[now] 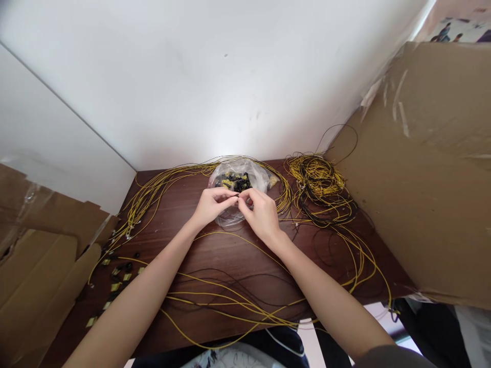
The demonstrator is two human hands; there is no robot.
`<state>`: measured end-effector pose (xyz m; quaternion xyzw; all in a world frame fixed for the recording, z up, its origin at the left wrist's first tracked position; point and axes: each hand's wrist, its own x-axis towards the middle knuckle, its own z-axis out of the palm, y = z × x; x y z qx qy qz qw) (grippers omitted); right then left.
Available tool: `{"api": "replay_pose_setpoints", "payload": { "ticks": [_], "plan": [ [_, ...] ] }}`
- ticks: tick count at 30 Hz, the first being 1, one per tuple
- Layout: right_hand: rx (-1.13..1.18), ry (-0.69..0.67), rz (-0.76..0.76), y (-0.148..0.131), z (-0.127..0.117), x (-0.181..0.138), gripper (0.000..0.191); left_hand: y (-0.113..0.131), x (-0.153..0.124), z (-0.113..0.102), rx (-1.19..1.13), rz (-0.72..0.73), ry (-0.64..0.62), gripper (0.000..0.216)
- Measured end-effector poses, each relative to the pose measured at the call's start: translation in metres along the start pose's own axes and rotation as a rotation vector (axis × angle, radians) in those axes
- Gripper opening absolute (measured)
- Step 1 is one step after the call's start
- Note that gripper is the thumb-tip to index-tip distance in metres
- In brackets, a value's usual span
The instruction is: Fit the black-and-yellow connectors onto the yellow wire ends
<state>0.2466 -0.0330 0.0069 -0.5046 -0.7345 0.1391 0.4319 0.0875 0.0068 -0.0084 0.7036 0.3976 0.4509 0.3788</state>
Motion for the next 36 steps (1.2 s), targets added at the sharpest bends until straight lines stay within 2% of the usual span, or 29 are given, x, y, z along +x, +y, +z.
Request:
{"api": "replay_pose_setpoints", "payload": {
  "ticks": [9, 14, 28, 36],
  "plan": [
    [-0.01, 0.01, 0.036, 0.003, -0.013, 0.008, 0.008, 0.0, 0.001, -0.003, -0.255, -0.131, 0.023, 0.027],
    [-0.008, -0.043, 0.04, 0.004, -0.015, 0.009, 0.011, 0.0, 0.001, -0.004, -0.241, -0.123, 0.017, 0.025],
    [0.002, -0.086, 0.025, 0.008, -0.019, 0.011, 0.01, 0.002, 0.002, -0.006, -0.27, -0.147, 0.0, 0.025],
    [0.009, -0.126, -0.028, 0.005, -0.017, 0.009, 0.013, 0.004, 0.001, -0.005, -0.15, -0.057, -0.037, 0.021]
  ]
}}
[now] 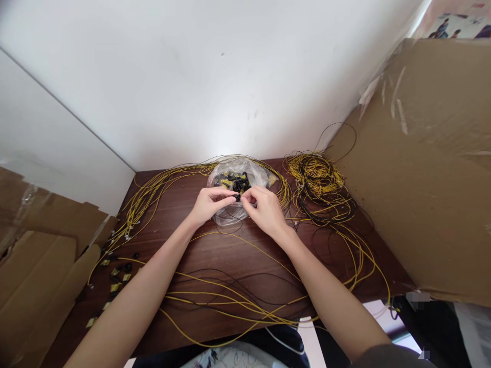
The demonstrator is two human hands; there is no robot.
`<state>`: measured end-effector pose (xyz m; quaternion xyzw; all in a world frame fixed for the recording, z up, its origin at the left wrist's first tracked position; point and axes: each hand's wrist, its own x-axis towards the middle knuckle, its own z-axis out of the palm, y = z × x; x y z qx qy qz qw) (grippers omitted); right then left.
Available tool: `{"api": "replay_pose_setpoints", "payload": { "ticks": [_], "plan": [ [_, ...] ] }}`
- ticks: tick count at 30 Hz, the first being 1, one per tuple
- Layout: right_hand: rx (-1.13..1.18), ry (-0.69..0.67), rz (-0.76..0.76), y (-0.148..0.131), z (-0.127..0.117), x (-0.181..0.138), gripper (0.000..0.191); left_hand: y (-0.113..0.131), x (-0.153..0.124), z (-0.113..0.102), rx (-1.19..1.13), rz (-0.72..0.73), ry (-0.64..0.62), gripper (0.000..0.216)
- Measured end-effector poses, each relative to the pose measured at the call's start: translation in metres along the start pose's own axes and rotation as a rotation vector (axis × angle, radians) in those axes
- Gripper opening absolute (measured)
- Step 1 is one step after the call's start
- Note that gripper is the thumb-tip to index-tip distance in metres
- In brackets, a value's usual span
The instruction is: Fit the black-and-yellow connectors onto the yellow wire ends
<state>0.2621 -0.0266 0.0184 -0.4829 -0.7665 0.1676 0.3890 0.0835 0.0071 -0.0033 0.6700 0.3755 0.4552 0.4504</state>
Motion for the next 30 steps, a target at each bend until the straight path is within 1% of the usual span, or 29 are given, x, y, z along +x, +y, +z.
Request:
{"api": "replay_pose_setpoints", "payload": {
  "ticks": [3, 9, 13, 15, 19, 22, 27, 30],
  "plan": [
    [-0.001, -0.011, -0.004, 0.0, 0.002, -0.001, 0.014, 0.0, 0.0, -0.001, 0.035, 0.014, -0.022, 0.021],
    [-0.018, -0.023, -0.026, 0.002, -0.001, 0.0, 0.014, 0.001, 0.001, -0.001, 0.012, 0.008, -0.028, 0.022],
    [-0.066, -0.138, -0.048, 0.008, -0.013, 0.003, 0.014, 0.0, 0.001, -0.002, 0.001, -0.002, -0.012, 0.022],
    [-0.081, -0.186, -0.024, 0.012, -0.021, 0.005, 0.017, -0.001, 0.001, -0.002, -0.007, -0.009, -0.009, 0.022],
    [-0.057, -0.195, 0.07, 0.02, -0.032, 0.008, 0.031, -0.003, 0.001, -0.002, -0.005, -0.024, -0.011, 0.022],
    [0.054, -0.16, 0.15, 0.025, -0.034, 0.009, 0.035, -0.003, 0.001, -0.001, -0.02, -0.038, -0.004, 0.022],
    [0.19, 0.025, 0.197, 0.032, -0.032, 0.011, 0.033, -0.002, 0.001, -0.001, -0.038, -0.06, 0.02, 0.022],
    [0.247, 0.089, 0.24, 0.035, -0.032, 0.011, 0.034, -0.002, 0.001, -0.002, -0.03, -0.054, 0.026, 0.023]
  ]
}}
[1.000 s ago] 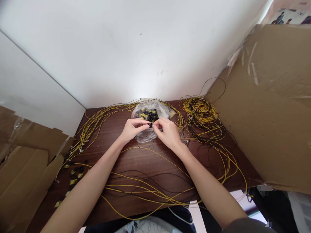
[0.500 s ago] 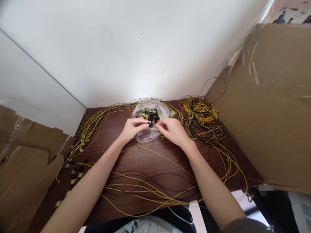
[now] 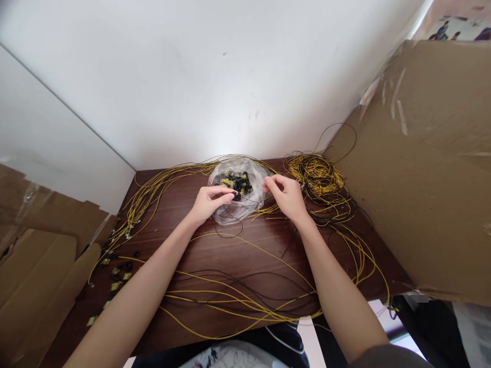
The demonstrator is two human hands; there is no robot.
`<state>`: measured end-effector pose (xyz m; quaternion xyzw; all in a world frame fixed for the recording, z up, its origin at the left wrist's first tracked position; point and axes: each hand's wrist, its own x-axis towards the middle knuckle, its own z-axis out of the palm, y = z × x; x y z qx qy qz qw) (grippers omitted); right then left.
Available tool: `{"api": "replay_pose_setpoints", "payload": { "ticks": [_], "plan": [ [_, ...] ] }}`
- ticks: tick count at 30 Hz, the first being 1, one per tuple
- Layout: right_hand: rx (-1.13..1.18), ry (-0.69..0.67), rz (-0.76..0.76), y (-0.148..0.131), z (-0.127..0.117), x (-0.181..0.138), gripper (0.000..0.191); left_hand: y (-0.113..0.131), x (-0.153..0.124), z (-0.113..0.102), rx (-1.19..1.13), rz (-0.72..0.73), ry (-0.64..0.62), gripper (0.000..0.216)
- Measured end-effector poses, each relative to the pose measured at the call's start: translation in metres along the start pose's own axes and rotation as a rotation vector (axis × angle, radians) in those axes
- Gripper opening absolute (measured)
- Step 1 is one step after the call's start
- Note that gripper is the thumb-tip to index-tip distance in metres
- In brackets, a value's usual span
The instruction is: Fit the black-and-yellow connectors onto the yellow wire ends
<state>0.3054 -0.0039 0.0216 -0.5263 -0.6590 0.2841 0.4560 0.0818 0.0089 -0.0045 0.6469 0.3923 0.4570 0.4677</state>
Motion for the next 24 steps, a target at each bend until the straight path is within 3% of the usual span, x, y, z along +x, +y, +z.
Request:
{"api": "replay_pose_setpoints", "payload": {
  "ticks": [3, 7, 10, 16, 24],
  "plan": [
    [-0.094, 0.026, -0.016, -0.0006, -0.0028, -0.0012, 0.038, -0.0012, 0.0004, -0.0002, -0.005, 0.003, -0.003, 0.024],
    [-0.454, 0.029, -0.235, -0.0063, -0.0066, -0.0036, 0.042, -0.0022, 0.0005, 0.0003, -0.003, -0.003, -0.002, 0.024],
    [-0.576, -0.053, -0.333, -0.0086, -0.0082, -0.0044, 0.042, -0.0017, 0.0002, 0.0009, -0.007, -0.009, -0.004, 0.023],
    [-0.604, -0.317, -0.245, -0.0073, -0.0061, -0.0069, 0.02, 0.0007, 0.0006, 0.0011, 0.025, -0.007, -0.011, 0.023],
    [-0.565, -0.368, -0.131, -0.0065, -0.0006, -0.008, 0.011, 0.0009, 0.0006, 0.0015, 0.063, 0.008, -0.038, 0.021]
  ]
}}
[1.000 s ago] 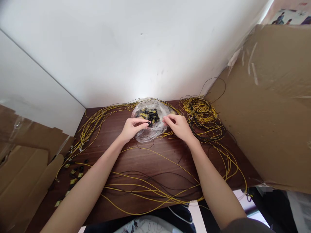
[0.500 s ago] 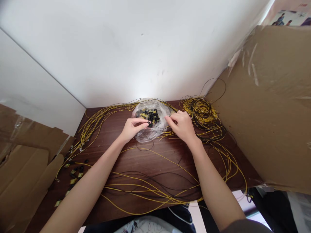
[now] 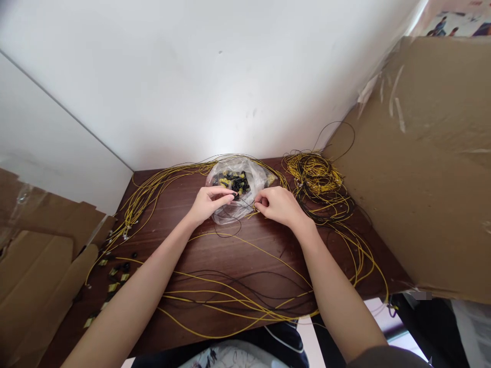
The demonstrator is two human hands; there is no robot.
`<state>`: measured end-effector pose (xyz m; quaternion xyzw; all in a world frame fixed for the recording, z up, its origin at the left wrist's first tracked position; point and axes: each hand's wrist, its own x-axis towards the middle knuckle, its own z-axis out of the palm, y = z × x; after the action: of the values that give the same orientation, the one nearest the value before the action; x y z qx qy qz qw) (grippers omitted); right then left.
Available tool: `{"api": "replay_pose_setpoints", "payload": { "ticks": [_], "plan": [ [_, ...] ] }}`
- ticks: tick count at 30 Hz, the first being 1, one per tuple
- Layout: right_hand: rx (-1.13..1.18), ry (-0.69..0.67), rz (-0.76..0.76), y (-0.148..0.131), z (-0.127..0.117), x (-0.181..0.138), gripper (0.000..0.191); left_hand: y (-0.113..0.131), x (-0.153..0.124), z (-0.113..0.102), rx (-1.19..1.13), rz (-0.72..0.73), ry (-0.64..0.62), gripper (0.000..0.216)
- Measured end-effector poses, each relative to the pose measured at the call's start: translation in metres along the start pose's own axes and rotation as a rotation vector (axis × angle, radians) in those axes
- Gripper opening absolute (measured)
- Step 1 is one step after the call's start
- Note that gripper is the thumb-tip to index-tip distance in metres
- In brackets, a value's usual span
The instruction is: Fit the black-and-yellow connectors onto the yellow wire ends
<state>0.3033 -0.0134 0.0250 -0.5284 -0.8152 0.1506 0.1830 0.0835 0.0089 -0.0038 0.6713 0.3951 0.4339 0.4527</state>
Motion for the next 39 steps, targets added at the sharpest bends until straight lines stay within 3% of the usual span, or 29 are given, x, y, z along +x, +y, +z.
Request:
{"api": "replay_pose_setpoints", "payload": {
  "ticks": [5, 11, 18, 39],
  "plan": [
    [0.06, -0.001, -0.013, 0.001, -0.002, 0.0, 0.013, 0.002, 0.0, 0.0, -0.004, -0.016, 0.003, 0.021],
    [0.184, -0.003, -0.027, -0.007, -0.006, -0.001, 0.037, 0.002, -0.001, 0.001, -0.038, -0.054, 0.024, 0.025],
    [0.328, -0.088, -0.064, -0.008, -0.001, 0.0, 0.025, -0.001, -0.001, 0.002, -0.073, -0.074, 0.039, 0.026],
    [0.332, 0.114, -0.081, -0.01, 0.003, 0.001, 0.023, 0.0, -0.001, 0.001, -0.036, -0.007, 0.022, 0.024]
  ]
}}
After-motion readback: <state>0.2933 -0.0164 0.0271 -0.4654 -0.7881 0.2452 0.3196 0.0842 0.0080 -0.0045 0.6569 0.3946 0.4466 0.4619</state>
